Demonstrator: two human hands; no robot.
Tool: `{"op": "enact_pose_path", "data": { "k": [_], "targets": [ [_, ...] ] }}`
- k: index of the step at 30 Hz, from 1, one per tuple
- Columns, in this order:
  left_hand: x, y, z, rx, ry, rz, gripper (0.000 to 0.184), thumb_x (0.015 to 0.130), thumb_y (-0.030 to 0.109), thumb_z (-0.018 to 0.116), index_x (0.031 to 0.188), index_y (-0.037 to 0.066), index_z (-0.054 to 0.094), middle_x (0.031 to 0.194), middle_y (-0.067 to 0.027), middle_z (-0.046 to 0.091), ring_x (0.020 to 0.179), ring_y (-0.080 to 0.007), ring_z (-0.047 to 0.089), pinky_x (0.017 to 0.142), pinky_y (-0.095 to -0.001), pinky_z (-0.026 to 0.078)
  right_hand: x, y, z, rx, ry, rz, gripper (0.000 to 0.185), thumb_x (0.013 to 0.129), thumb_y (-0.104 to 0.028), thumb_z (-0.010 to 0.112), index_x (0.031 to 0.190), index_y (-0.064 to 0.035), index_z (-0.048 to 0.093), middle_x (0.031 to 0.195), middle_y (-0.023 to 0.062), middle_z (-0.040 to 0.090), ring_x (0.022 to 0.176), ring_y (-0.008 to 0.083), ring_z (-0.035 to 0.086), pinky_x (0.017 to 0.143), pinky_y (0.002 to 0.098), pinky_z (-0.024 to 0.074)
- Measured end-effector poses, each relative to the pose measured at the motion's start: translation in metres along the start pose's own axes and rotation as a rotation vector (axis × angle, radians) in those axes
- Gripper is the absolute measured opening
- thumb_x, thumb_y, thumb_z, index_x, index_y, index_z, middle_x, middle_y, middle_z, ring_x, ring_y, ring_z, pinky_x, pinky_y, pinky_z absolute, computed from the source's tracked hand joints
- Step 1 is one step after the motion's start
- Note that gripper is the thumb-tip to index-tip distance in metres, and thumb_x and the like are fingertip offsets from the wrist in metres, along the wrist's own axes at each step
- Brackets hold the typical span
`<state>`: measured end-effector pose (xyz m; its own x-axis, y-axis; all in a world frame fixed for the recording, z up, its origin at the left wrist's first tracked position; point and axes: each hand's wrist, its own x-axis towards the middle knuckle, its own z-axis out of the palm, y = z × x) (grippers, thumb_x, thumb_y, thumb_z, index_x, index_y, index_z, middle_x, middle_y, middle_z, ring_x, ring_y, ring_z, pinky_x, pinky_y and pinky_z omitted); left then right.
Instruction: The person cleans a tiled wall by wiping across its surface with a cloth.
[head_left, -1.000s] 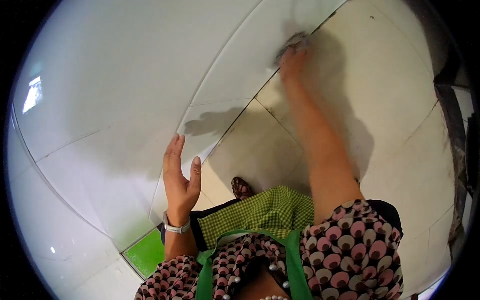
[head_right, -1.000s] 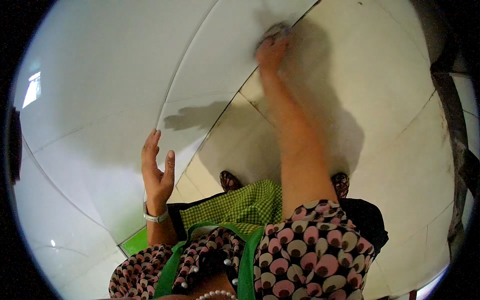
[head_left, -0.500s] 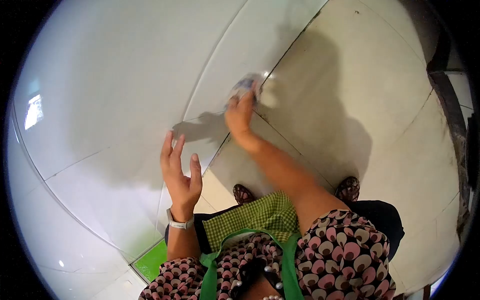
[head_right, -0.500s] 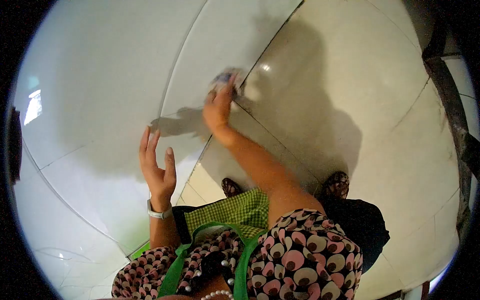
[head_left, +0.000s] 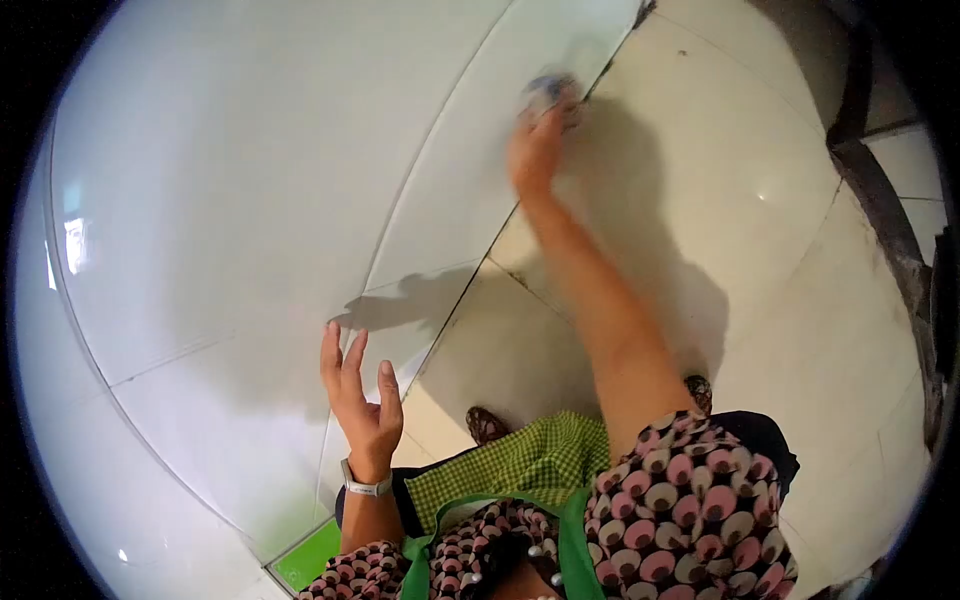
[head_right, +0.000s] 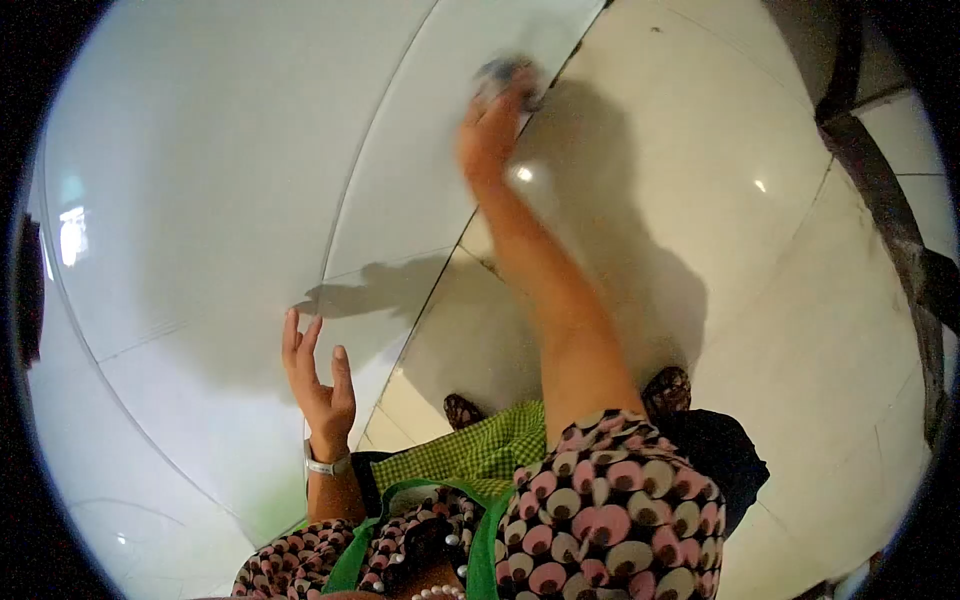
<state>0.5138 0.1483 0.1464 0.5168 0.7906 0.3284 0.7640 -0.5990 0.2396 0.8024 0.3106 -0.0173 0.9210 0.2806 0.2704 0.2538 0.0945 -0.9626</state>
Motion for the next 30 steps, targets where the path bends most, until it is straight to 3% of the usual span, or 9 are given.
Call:
{"op": "enact_pose_path", "data": {
  "k": [1,6,12,17,20,23,25,27,30],
  "targets": [
    [0.0,-0.003,0.002,-0.015,0.0,0.007,0.036,0.084,0.006,0.056,0.119,-0.001,0.053,0.139,-0.0223,0.035,0.13,-0.0378,0.031,0.105,-0.0449,0.027,-0.028,-0.024,-0.005,0.097,-0.09,0.072,0.067,0.088,-0.012,0.048,0.141,0.0071,0.012,0.144,0.0264,0.022,0.134,0.0379,0.024,0.111,0.045,0.0153],
    [0.002,0.001,-0.005,0.066,-0.008,0.083,0.035,0.087,0.007,0.054,0.122,0.0,0.052,0.141,-0.0221,0.033,0.132,-0.036,0.029,0.106,-0.0455,0.026,-0.116,-0.078,-0.011,0.182,-0.286,0.058,0.069,0.087,-0.01,0.047,0.141,0.006,0.008,0.146,0.0253,0.019,0.135,0.0405,0.019,0.112,0.0453,0.0131],
    [-0.006,0.008,-0.006,0.008,0.031,0.082,0.036,0.087,0.006,0.055,0.123,0.001,0.051,0.141,-0.0228,0.032,0.133,-0.036,0.029,0.106,-0.0461,0.027,0.006,-0.038,-0.011,0.174,0.012,-0.066,0.066,0.09,-0.014,0.044,0.14,0.0081,0.008,0.144,0.0296,0.019,0.134,0.039,0.021,0.112,0.0408,0.0164],
    [-0.016,0.002,-0.006,-0.005,0.052,0.089,0.036,0.083,0.004,0.057,0.119,0.0,0.054,0.139,-0.0242,0.035,0.13,-0.0386,0.032,0.104,-0.045,0.029,0.082,0.033,-0.014,0.142,-0.111,0.051,0.064,0.092,-0.021,0.041,0.138,0.0124,0.01,0.14,0.0325,0.025,0.132,0.0404,0.026,0.111,0.0411,0.0192],
    [-0.011,-0.004,0.001,-0.02,0.056,0.089,0.036,0.083,0.003,0.057,0.118,0.0,0.054,0.139,-0.0241,0.035,0.13,-0.0384,0.032,0.104,-0.0448,0.029,0.048,0.036,-0.013,0.13,-0.111,0.236,0.063,0.092,-0.018,0.04,0.137,0.0138,0.011,0.139,0.0333,0.026,0.132,0.0412,0.026,0.111,0.0411,0.0176],
    [-0.013,-0.004,0.005,-0.034,0.051,0.08,0.036,0.082,0.003,0.057,0.119,0.0,0.054,0.139,-0.0239,0.035,0.129,-0.0381,0.034,0.104,-0.0443,0.029,-0.059,0.046,0.018,0.06,-0.038,0.137,0.062,0.091,-0.015,0.04,0.137,0.014,0.011,0.143,0.0321,0.017,0.135,0.0398,0.019,0.112,0.0407,0.0135],
    [-0.008,-0.001,0.01,-0.01,0.021,0.107,0.037,0.082,0.003,0.057,0.119,0.001,0.054,0.139,-0.0236,0.035,0.128,-0.0376,0.036,0.104,-0.0434,0.03,-0.123,0.012,0.015,0.092,-0.155,0.246,0.064,0.091,-0.012,0.04,0.139,0.0118,0.004,0.145,0.0323,0.008,0.136,0.0421,0.012,0.113,0.0446,0.0083],
    [-0.002,0.006,0.015,-0.026,0.013,0.095,0.037,0.082,0.003,0.057,0.119,0.001,0.054,0.139,-0.0236,0.035,0.129,-0.0374,0.035,0.104,-0.0431,0.03,-0.16,-0.044,-0.011,0.352,-0.241,0.323,0.065,0.089,-0.009,0.039,0.14,0.0089,0.002,0.145,0.0321,0.007,0.136,0.0421,0.011,0.112,0.0448,0.0071],
    [0.007,0.021,0.018,-0.065,0.016,0.1,0.037,0.082,0.003,0.057,0.12,0.001,0.054,0.138,-0.024,0.035,0.129,-0.0372,0.035,0.104,-0.043,0.03,-0.182,-0.05,-0.01,0.375,-0.27,0.287,0.068,0.087,-0.005,0.04,0.141,0.0059,0.0,0.146,0.0307,0.006,0.136,0.0419,0.012,0.112,0.0449,0.0092]
  ]
}}
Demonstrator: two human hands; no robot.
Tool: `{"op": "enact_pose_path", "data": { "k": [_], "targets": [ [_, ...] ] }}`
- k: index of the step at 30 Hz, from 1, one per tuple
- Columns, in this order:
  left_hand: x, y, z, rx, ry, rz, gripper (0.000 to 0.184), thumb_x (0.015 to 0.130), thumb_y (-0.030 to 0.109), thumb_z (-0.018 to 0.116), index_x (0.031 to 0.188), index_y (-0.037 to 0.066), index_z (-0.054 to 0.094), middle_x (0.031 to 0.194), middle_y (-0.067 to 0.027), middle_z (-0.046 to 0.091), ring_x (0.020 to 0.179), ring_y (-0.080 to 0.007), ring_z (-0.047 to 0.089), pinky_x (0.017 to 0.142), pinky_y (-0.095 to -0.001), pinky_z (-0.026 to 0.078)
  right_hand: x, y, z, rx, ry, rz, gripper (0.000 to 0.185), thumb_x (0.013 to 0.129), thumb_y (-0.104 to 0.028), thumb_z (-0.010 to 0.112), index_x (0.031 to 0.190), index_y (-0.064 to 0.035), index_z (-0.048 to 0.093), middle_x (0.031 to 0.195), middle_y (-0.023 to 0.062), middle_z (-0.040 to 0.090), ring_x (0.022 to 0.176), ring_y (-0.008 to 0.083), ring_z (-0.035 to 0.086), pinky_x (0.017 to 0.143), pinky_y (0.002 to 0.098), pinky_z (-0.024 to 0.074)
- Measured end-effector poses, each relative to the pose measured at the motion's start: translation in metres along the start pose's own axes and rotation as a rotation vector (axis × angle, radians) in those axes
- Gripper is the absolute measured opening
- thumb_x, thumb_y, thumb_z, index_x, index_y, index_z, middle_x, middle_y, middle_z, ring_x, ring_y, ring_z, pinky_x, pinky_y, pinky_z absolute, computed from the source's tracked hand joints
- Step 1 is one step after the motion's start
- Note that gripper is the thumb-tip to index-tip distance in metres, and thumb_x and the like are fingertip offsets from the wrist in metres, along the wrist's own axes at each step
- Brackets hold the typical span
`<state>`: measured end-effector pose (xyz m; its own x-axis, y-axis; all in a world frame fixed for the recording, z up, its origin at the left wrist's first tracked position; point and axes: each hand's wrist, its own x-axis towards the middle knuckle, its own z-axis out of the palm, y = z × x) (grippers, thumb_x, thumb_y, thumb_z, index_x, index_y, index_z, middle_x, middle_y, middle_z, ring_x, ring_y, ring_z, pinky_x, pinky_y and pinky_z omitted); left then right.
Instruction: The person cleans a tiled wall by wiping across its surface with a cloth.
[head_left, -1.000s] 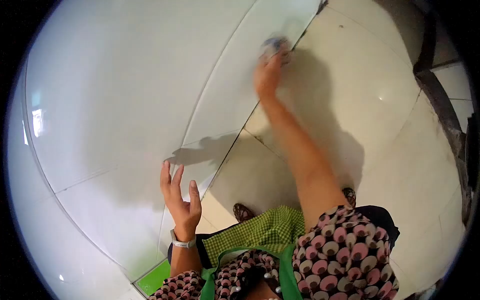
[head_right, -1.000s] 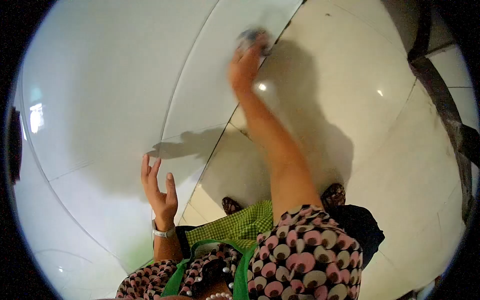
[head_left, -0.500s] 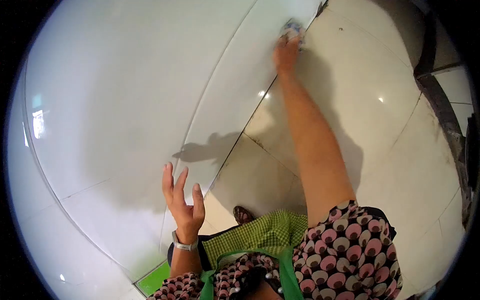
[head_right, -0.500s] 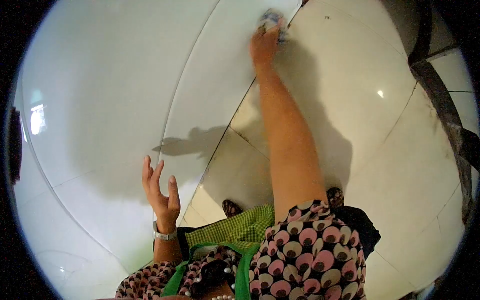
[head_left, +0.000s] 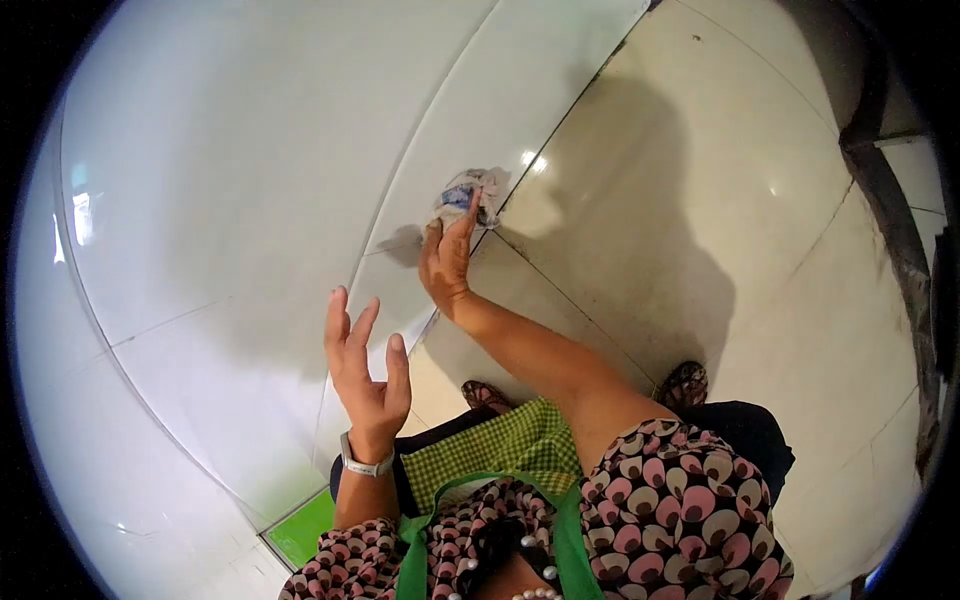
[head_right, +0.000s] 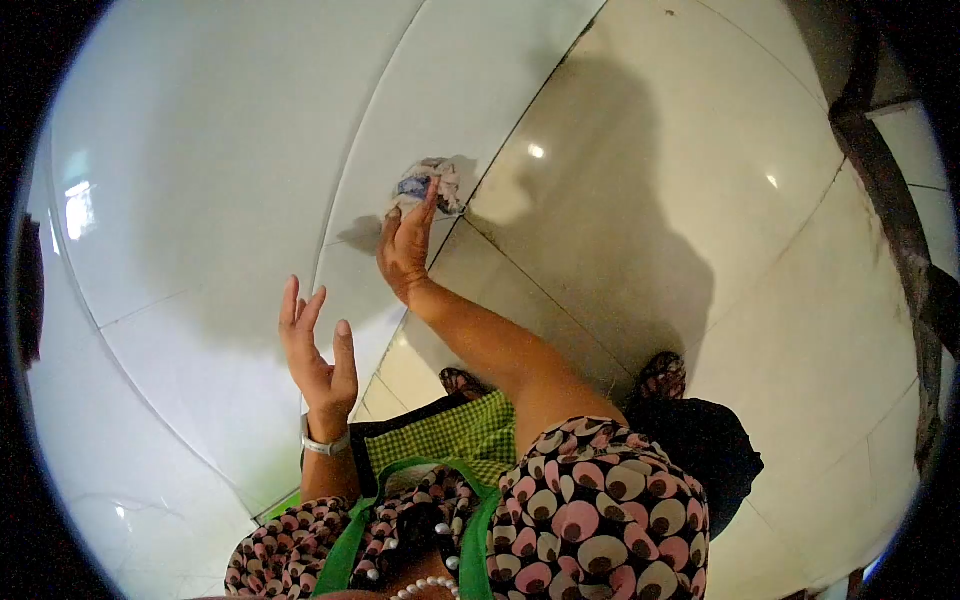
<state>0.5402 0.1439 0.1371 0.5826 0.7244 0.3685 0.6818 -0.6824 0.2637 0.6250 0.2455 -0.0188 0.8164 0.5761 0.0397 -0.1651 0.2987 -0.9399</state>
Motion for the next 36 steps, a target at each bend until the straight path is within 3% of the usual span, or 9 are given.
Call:
{"op": "enact_pose_path", "data": {
  "k": [10,14,16,18,20,26,30,33,36],
  "targets": [
    [-0.008,-0.001,-0.032,0.005,0.026,0.088,0.036,0.085,0.003,0.055,0.121,-0.002,0.051,0.139,-0.0225,0.034,0.128,-0.0335,0.036,0.105,-0.0429,0.031,0.199,-0.05,-0.04,-0.104,0.225,-0.362,0.063,0.087,-0.004,0.044,0.14,0.0074,0.012,0.144,0.0278,0.021,0.135,0.0394,0.02,0.112,0.0412,0.0152],
    [-0.007,0.01,-0.024,-0.101,-0.005,0.092,0.036,0.085,0.002,0.055,0.121,-0.002,0.051,0.138,-0.0225,0.036,0.128,-0.0328,0.037,0.104,-0.0416,0.033,0.209,-0.054,-0.061,-0.203,0.086,-0.275,0.059,0.088,-0.013,0.047,0.139,0.003,0.023,0.137,0.023,0.038,0.124,0.0336,0.041,0.103,0.037,0.0325],
    [0.002,0.016,-0.024,-0.155,-0.023,0.091,0.036,0.085,0.002,0.055,0.121,-0.001,0.052,0.137,-0.0227,0.037,0.127,-0.0328,0.038,0.104,-0.0417,0.033,0.164,-0.058,-0.039,-0.042,0.04,-0.281,0.064,0.087,-0.007,0.047,0.141,0.0026,0.015,0.145,0.0236,0.023,0.135,0.0371,0.021,0.112,0.0411,0.0166],
    [0.012,0.021,-0.027,-0.217,-0.018,0.086,0.036,0.085,0.002,0.055,0.121,0.0,0.052,0.137,-0.0229,0.038,0.127,-0.0327,0.038,0.104,-0.0417,0.033,0.111,-0.051,-0.01,-0.077,0.053,-0.362,0.059,0.088,-0.01,0.046,0.14,-0.0007,0.022,0.141,0.0219,0.032,0.131,0.0324,0.031,0.107,0.0365,0.0261],
    [0.024,0.021,-0.031,-0.261,0.01,0.083,0.037,0.084,0.0,0.056,0.12,0.001,0.053,0.135,-0.0225,0.041,0.126,-0.0323,0.04,0.103,-0.0418,0.033,0.052,-0.058,0.012,0.024,-0.112,-0.209,0.062,0.086,-0.01,0.051,0.14,0.0001,0.023,0.143,0.0212,0.029,0.134,0.0333,0.026,0.11,0.0394,0.0211],
    [0.036,-0.003,-0.028,-0.291,0.103,0.05,0.037,0.084,-0.002,0.056,0.121,0.003,0.054,0.134,-0.0161,0.045,0.123,-0.0269,0.044,0.101,-0.0373,0.037,0.007,-0.041,-0.002,0.291,-0.27,0.107,0.051,0.088,-0.021,0.049,0.132,0.0009,0.038,0.127,0.0147,0.048,0.116,0.0252,0.048,0.099,0.0349,0.0346],
    [0.021,-0.025,-0.029,-0.365,0.101,-0.012,0.037,0.085,-0.002,0.055,0.121,0.004,0.054,0.134,-0.0142,0.045,0.123,-0.0253,0.044,0.1,-0.0354,0.039,0.055,-0.085,-0.022,0.897,-0.067,0.462,0.041,0.091,-0.029,0.032,0.114,-0.0032,0.055,0.106,0.0098,0.06,0.1,0.0229,0.057,0.087,0.0359,0.0456],
    [0.014,-0.034,-0.034,-0.414,0.077,-0.031,0.037,0.086,-0.002,0.055,0.122,0.004,0.053,0.134,-0.0135,0.044,0.123,-0.0242,0.044,0.101,-0.0351,0.038,0.075,-0.092,-0.035,1.066,-0.386,0.387,0.042,0.091,-0.026,0.032,0.116,-0.0004,0.054,0.111,0.0122,0.06,0.102,0.0257,0.056,0.089,0.0366,0.0456],
    [0.009,-0.035,-0.031,-0.535,0.039,-0.137,0.039,0.087,0.001,0.054,0.126,0.004,0.05,0.135,-0.012,0.043,0.124,-0.0228,0.043,0.1,-0.0349,0.038,0.06,-0.128,-0.035,0.941,-0.379,0.392,0.043,0.092,-0.025,0.031,0.118,0.001,0.053,0.113,0.0147,0.059,0.103,0.0272,0.056,0.09,0.0368,0.0455]
  ]
}}
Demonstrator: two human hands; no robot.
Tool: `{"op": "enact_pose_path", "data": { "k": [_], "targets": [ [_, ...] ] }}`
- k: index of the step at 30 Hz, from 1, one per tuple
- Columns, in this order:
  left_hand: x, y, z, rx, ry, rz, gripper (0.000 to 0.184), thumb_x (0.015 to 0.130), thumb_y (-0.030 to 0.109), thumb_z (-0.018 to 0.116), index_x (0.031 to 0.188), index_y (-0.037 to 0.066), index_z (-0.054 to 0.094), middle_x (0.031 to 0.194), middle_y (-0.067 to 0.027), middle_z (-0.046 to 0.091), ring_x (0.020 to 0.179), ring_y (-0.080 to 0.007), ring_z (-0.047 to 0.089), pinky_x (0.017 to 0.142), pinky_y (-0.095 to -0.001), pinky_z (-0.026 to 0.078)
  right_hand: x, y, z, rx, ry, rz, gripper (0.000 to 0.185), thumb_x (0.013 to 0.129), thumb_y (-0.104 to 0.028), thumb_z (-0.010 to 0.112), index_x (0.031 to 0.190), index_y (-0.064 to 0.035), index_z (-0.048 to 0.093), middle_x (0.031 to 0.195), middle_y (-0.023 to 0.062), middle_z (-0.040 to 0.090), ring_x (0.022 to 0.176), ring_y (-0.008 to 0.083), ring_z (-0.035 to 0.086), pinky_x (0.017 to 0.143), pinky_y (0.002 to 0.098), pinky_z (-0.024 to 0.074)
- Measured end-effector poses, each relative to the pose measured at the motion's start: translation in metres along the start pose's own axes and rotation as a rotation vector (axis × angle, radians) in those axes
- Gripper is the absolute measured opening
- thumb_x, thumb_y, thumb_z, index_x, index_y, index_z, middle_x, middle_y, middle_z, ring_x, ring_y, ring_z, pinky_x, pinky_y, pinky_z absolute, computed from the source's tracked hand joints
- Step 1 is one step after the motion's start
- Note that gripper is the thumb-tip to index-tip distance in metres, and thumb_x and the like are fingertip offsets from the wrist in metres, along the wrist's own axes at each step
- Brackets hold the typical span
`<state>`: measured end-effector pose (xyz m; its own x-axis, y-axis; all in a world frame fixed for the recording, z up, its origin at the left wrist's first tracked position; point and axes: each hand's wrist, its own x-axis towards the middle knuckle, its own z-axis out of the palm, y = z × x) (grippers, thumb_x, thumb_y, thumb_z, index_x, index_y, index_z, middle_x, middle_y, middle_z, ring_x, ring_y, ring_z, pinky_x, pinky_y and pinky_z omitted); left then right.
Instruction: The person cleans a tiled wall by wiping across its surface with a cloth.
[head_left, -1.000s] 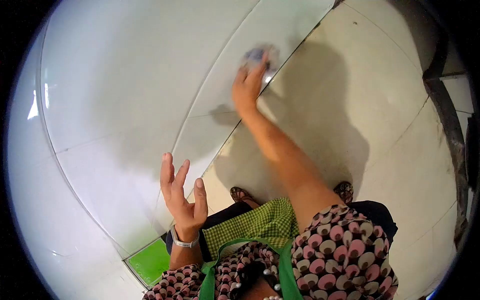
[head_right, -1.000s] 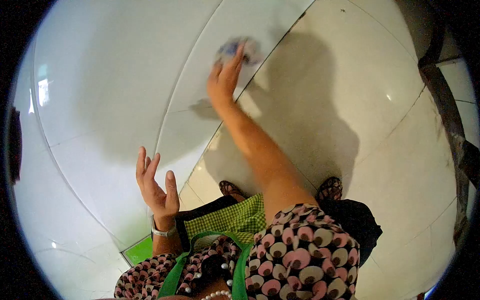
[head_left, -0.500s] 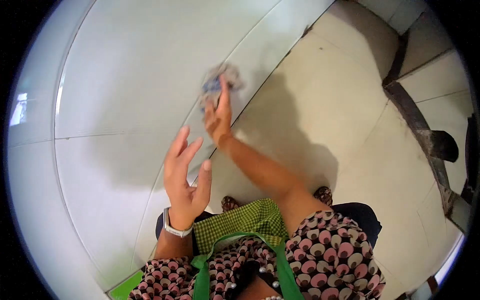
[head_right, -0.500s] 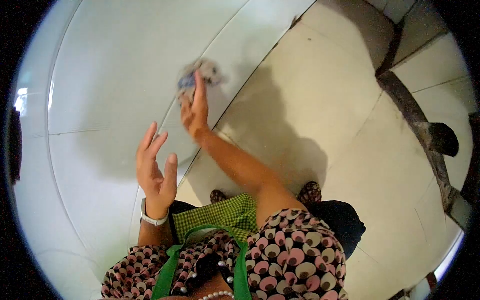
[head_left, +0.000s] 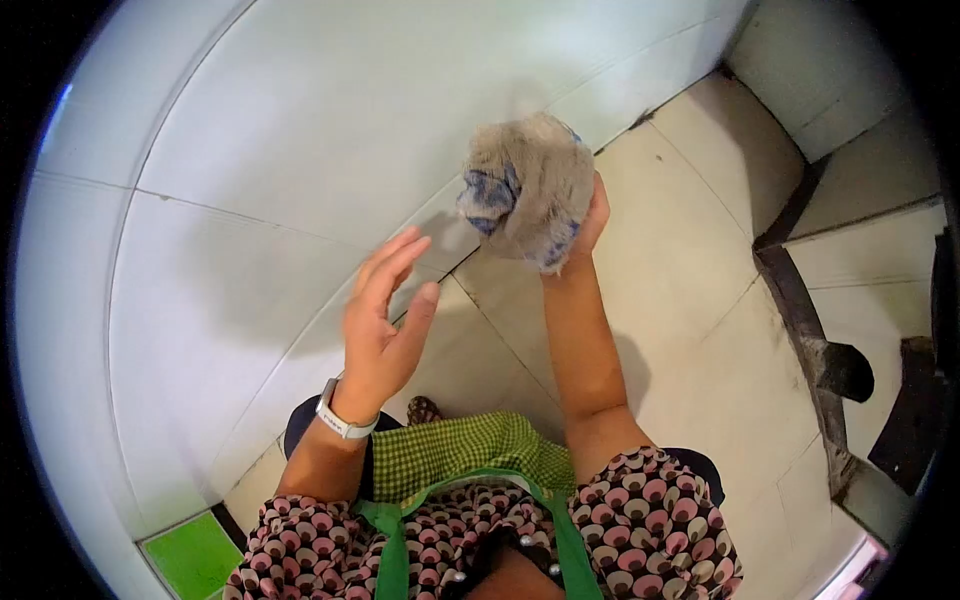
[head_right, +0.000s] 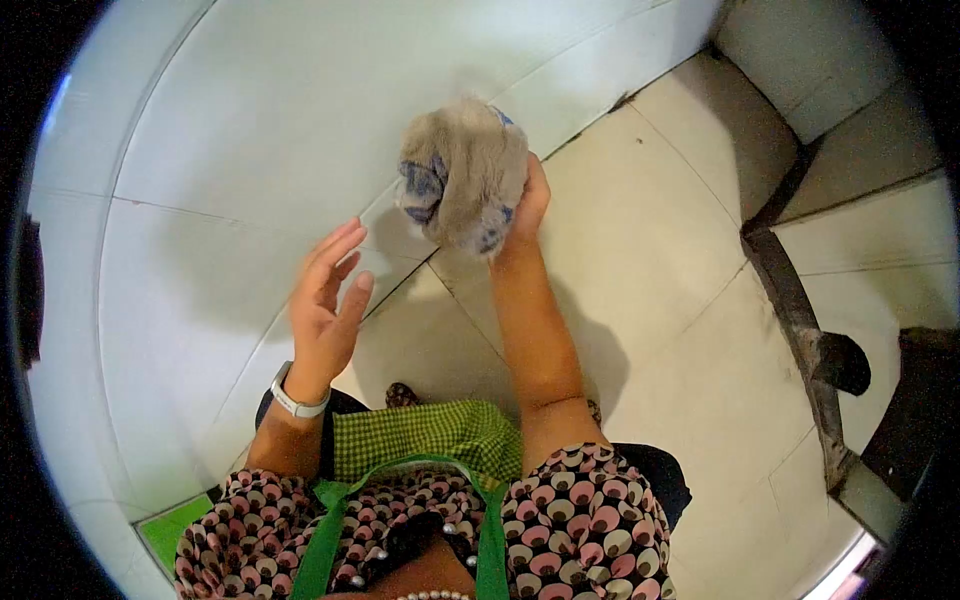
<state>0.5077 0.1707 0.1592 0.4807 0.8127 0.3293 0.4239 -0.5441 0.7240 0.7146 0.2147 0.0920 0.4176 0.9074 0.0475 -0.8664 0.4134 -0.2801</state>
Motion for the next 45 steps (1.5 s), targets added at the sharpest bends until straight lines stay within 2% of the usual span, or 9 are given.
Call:
{"op": "enact_pose_path", "data": {
  "k": [8,11,13,15,23,31,36,39,45],
  "targets": [
    [0.003,-0.019,0.004,-1.009,-0.039,-0.423,0.023,0.09,0.012,0.057,0.111,0.002,0.056,0.103,-0.0026,0.058,0.094,-0.0099,0.055,0.085,-0.0259,0.045,-0.029,0.017,0.015,-0.222,-0.078,0.241,0.04,0.091,-0.027,0.041,0.113,0.0036,0.057,0.107,0.0133,0.062,0.097,0.0236,0.059,0.086,0.0355,0.0478],
    [0.004,-0.029,0.004,-0.901,0.08,-0.571,0.014,0.092,0.014,0.054,0.102,0.004,0.058,0.099,-0.0028,0.061,0.09,-0.0084,0.057,0.08,-0.0252,0.047,-0.032,0.013,0.025,-0.425,-0.038,0.302,0.038,0.091,-0.024,0.042,0.108,0.0055,0.059,0.102,0.0124,0.064,0.092,0.0213,0.061,0.083,0.0333,0.0487],
    [0.006,-0.02,-0.006,-0.94,0.127,-0.572,0.015,0.092,0.013,0.052,0.102,0.003,0.058,0.099,-0.0041,0.062,0.089,-0.0105,0.059,0.08,-0.0264,0.048,-0.026,0.011,0.022,-0.454,-0.056,0.295,0.037,0.09,-0.024,0.044,0.106,0.0059,0.06,0.099,0.0114,0.065,0.09,0.02,0.061,0.081,0.0319,0.049],
    [0.003,-0.02,-0.012,-0.978,0.174,-0.571,0.017,0.093,0.013,0.051,0.103,0.002,0.058,0.098,-0.0054,0.062,0.088,-0.0126,0.06,0.08,-0.0275,0.05,-0.015,0.006,0.012,-0.732,-0.442,0.108,0.035,0.089,-0.02,0.046,0.105,0.0065,0.061,0.097,0.0104,0.064,0.086,0.0177,0.061,0.078,0.0292,0.049],
    [-0.002,-0.013,-0.021,-1.149,0.292,-0.26,0.034,0.09,0.002,0.044,0.124,-0.002,0.047,0.112,-0.0111,0.058,0.101,-0.0178,0.058,0.086,-0.0321,0.048,-0.016,-0.017,0.004,-0.9,-0.513,0.301,0.023,0.086,-0.013,0.061,0.102,0.0017,0.065,0.09,0.004,0.066,0.079,0.0098,0.058,0.073,0.0241,0.0475],
    [-0.017,-0.038,-0.028,-1.002,0.229,-0.084,0.041,0.077,-0.009,0.05,0.117,0.002,0.05,0.113,-0.0122,0.056,0.105,-0.0216,0.055,0.093,-0.0373,0.043,-0.021,-0.034,0.014,-1.063,-0.558,0.221,0.035,0.07,-0.004,0.072,0.104,0.0015,0.064,0.094,0.0065,0.065,0.084,0.0127,0.059,0.077,0.0262,0.0481],
    [-0.016,-0.026,-0.027,-1.046,0.273,-0.064,0.031,0.077,-0.009,0.052,0.105,0.004,0.052,0.102,-0.0108,0.057,0.096,-0.0225,0.056,0.086,-0.0364,0.045,-0.012,-0.028,0.009,-1.403,-0.895,0.133,0.052,0.064,0.005,0.06,0.115,-0.0048,0.061,0.1,0.007,0.063,0.091,0.0146,0.058,0.082,0.0252,0.0456],
    [-0.012,-0.02,-0.024,-0.903,0.239,0.006,0.024,0.078,-0.008,0.054,0.098,0.005,0.053,0.093,-0.0099,0.057,0.09,-0.0233,0.055,0.083,-0.0359,0.045,-0.01,-0.019,0.009,-1.324,-0.781,0.277,0.053,0.064,0.007,0.052,0.115,-0.0049,0.061,0.102,0.0075,0.063,0.094,0.0147,0.057,0.086,0.0242,0.0433],
    [-0.008,0.003,-0.024,-0.013,-0.017,0.519,0.026,0.067,-0.013,0.056,0.084,0.005,0.064,0.085,-0.0065,0.061,0.079,-0.0235,0.058,0.071,-0.0328,0.047,-0.002,-0.026,-0.001,-1.193,-0.651,0.032,0.054,0.069,0.012,0.04,0.117,-0.0031,0.06,0.104,0.0082,0.063,0.096,0.0137,0.057,0.088,0.0244,0.0427]
  ]
}}
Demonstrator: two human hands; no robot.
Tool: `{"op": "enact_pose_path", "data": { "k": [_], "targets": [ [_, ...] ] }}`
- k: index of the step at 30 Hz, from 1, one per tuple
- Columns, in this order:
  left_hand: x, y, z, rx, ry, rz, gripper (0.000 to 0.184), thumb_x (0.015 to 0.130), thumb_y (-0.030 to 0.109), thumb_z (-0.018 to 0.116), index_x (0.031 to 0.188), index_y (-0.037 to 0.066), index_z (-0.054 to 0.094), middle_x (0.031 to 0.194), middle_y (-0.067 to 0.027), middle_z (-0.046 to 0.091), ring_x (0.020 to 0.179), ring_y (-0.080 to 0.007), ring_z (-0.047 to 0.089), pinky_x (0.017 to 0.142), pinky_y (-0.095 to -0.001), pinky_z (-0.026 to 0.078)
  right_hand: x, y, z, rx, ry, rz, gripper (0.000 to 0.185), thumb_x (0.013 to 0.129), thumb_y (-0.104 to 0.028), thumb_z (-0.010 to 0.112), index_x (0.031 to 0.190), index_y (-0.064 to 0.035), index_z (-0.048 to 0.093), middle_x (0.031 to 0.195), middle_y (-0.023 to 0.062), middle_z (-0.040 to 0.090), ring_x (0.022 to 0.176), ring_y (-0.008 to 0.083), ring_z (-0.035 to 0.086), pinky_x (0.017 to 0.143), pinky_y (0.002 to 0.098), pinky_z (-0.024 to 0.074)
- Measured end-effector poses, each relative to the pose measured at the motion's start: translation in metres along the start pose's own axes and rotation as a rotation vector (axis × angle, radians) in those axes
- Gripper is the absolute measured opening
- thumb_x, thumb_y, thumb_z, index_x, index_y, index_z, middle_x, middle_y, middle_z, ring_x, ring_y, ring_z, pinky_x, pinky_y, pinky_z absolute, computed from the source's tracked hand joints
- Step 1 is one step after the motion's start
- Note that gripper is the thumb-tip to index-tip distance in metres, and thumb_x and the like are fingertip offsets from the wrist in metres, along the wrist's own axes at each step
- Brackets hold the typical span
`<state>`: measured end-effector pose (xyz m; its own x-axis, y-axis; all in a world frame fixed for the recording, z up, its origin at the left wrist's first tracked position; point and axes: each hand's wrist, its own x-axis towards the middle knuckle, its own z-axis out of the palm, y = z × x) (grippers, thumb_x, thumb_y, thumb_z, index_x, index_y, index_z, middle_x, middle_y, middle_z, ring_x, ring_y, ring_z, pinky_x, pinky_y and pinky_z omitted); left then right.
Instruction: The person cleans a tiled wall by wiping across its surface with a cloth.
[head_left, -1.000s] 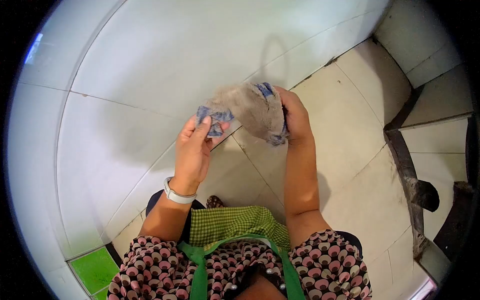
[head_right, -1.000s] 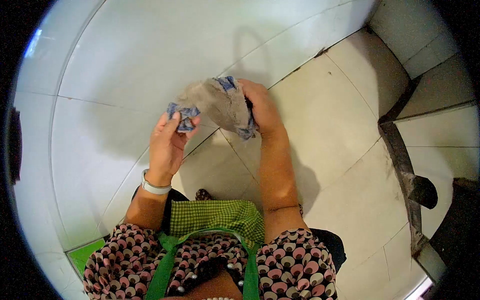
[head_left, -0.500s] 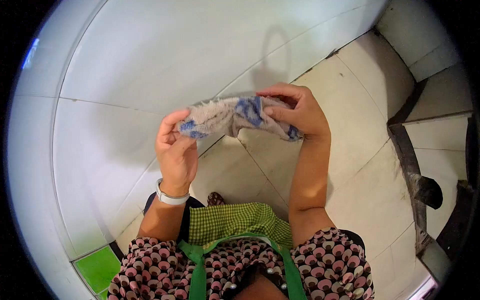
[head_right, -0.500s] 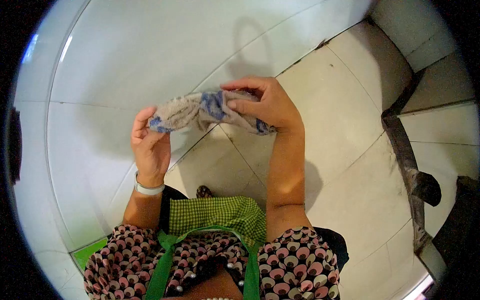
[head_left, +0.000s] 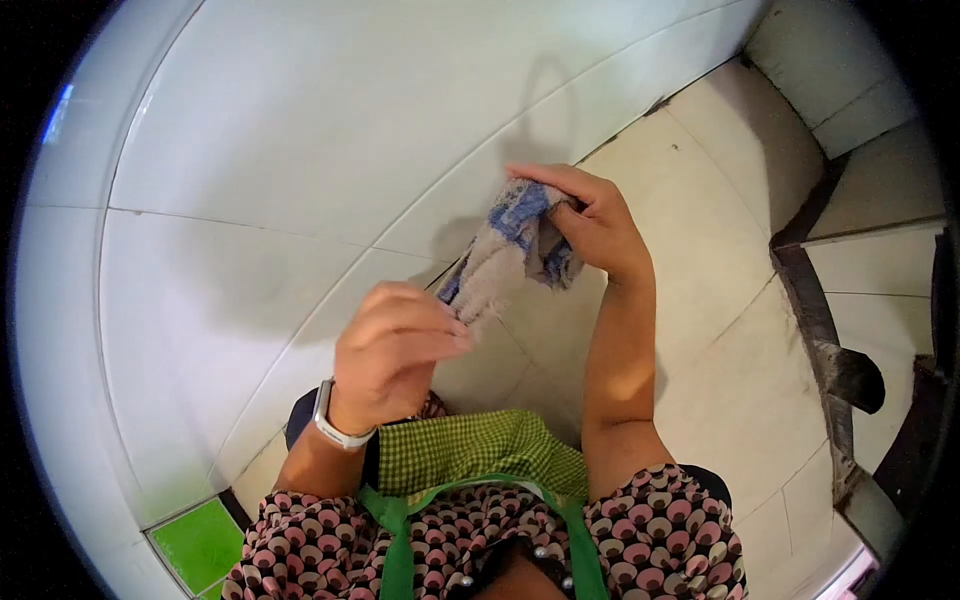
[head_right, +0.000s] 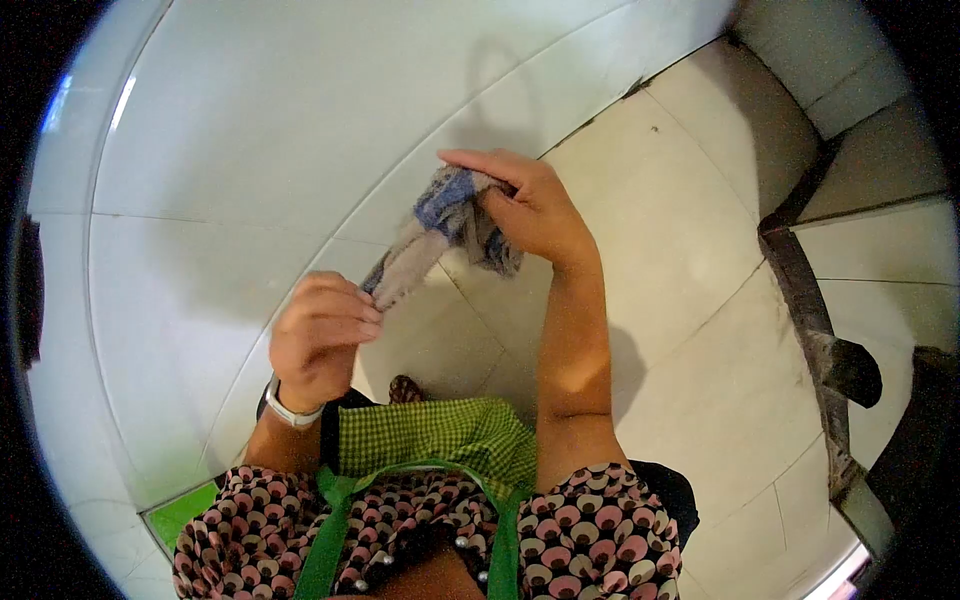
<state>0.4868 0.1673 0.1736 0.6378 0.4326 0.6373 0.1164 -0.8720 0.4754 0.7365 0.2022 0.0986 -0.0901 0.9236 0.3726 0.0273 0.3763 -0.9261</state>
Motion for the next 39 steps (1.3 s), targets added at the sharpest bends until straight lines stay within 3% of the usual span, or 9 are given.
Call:
{"op": "enact_pose_path", "data": {
  "k": [10,12,18,20,23,25,27,32,39],
  "targets": [
    [-0.007,0.002,0.026,-0.062,-0.042,-0.084,0.038,0.058,-0.014,0.057,0.09,0.005,0.066,0.092,-0.008,0.062,0.081,-0.0234,0.058,0.072,-0.033,0.047,-0.005,-0.028,0.008,0.186,0.466,-0.034,0.035,0.083,0.001,0.043,0.116,0.0066,0.055,0.106,0.0171,0.064,0.097,0.0243,0.062,0.086,0.0324,0.0485],
    [-0.01,0.005,0.033,-0.159,-0.098,-0.099,0.038,0.062,-0.012,0.059,0.096,0.005,0.066,0.098,-0.01,0.063,0.088,-0.0268,0.059,0.075,-0.0332,0.048,-0.003,-0.025,0.016,0.641,0.509,-0.152,0.029,0.091,-0.013,0.046,0.115,0.0024,0.056,0.097,0.0147,0.066,0.079,0.0225,0.064,0.077,0.0328,0.053],
    [-0.026,-0.009,0.05,-0.312,-0.136,-0.574,0.038,0.081,0.003,0.063,0.118,0.003,0.055,0.119,-0.0128,0.056,0.107,-0.0265,0.056,0.091,-0.0379,0.045,0.008,-0.04,0.02,1.137,0.697,0.005,0.039,0.095,-0.027,0.043,0.125,-0.0014,0.044,0.111,0.0181,0.056,0.102,0.0302,0.055,0.092,0.038,0.0467],
    [-0.019,-0.019,0.055,-0.735,-0.019,-0.98,0.044,0.086,0.016,0.062,0.125,0.002,0.047,0.126,-0.0126,0.051,0.113,-0.0257,0.052,0.097,-0.0396,0.04,0.01,-0.042,0.018,1.258,0.692,0.056,0.039,0.095,-0.027,0.044,0.125,-0.0019,0.044,0.11,0.0175,0.057,0.1,0.0288,0.056,0.094,0.0378,0.0455],
    [-0.008,-0.021,0.058,-1.17,0.086,-1.193,0.051,0.089,0.026,0.059,0.13,0.003,0.041,0.127,-0.0127,0.049,0.119,-0.0252,0.047,0.101,-0.0404,0.036,0.025,-0.042,0.035,1.394,0.816,0.184,0.041,0.095,-0.027,0.044,0.127,-0.0018,0.043,0.11,0.017,0.057,0.102,0.0279,0.055,0.095,0.0355,0.0437],
    [-0.006,-0.022,0.06,-1.27,0.107,-1.138,0.048,0.089,0.025,0.059,0.128,0.002,0.043,0.125,-0.0116,0.051,0.116,-0.0231,0.049,0.099,-0.0385,0.037,0.02,-0.001,0.049,0.437,0.23,-0.003,0.041,0.095,-0.028,0.044,0.126,-0.0016,0.046,0.113,0.0158,0.057,0.107,0.0248,0.054,0.095,0.0323,0.0428],
    [-0.003,-0.022,0.059,-1.37,0.128,-1.08,0.044,0.09,0.024,0.058,0.126,0.002,0.045,0.122,-0.0106,0.053,0.114,-0.0211,0.051,0.098,-0.0367,0.038,0.017,0.005,0.082,1.467,0.06,0.081,0.038,0.095,-0.027,0.042,0.121,-0.0003,0.052,0.114,0.0124,0.059,0.104,0.0202,0.055,0.09,0.0283,0.0442],
    [-0.014,-0.023,0.045,-1.276,0.304,-1.173,0.042,0.093,0.028,0.051,0.126,0.004,0.046,0.126,-0.0099,0.052,0.118,-0.0229,0.049,0.099,-0.0402,0.039,0.01,-0.025,0.061,0.941,0.135,0.076,0.034,0.094,-0.02,0.042,0.114,0.0032,0.057,0.108,0.0106,0.062,0.096,0.016,0.059,0.088,0.0275,0.0464],
    [-0.002,-0.011,0.027,-1.157,0.568,-1.012,0.039,0.094,0.028,0.049,0.123,0.001,0.048,0.12,-0.0094,0.056,0.108,-0.0222,0.055,0.092,-0.0357,0.045,-0.008,0.033,-0.015,0.054,-0.099,0.222,0.046,0.079,-0.013,0.069,0.12,-0.0005,0.054,0.108,0.0121,0.062,0.096,0.0175,0.06,0.082,0.0307,0.051]
  ]
}}
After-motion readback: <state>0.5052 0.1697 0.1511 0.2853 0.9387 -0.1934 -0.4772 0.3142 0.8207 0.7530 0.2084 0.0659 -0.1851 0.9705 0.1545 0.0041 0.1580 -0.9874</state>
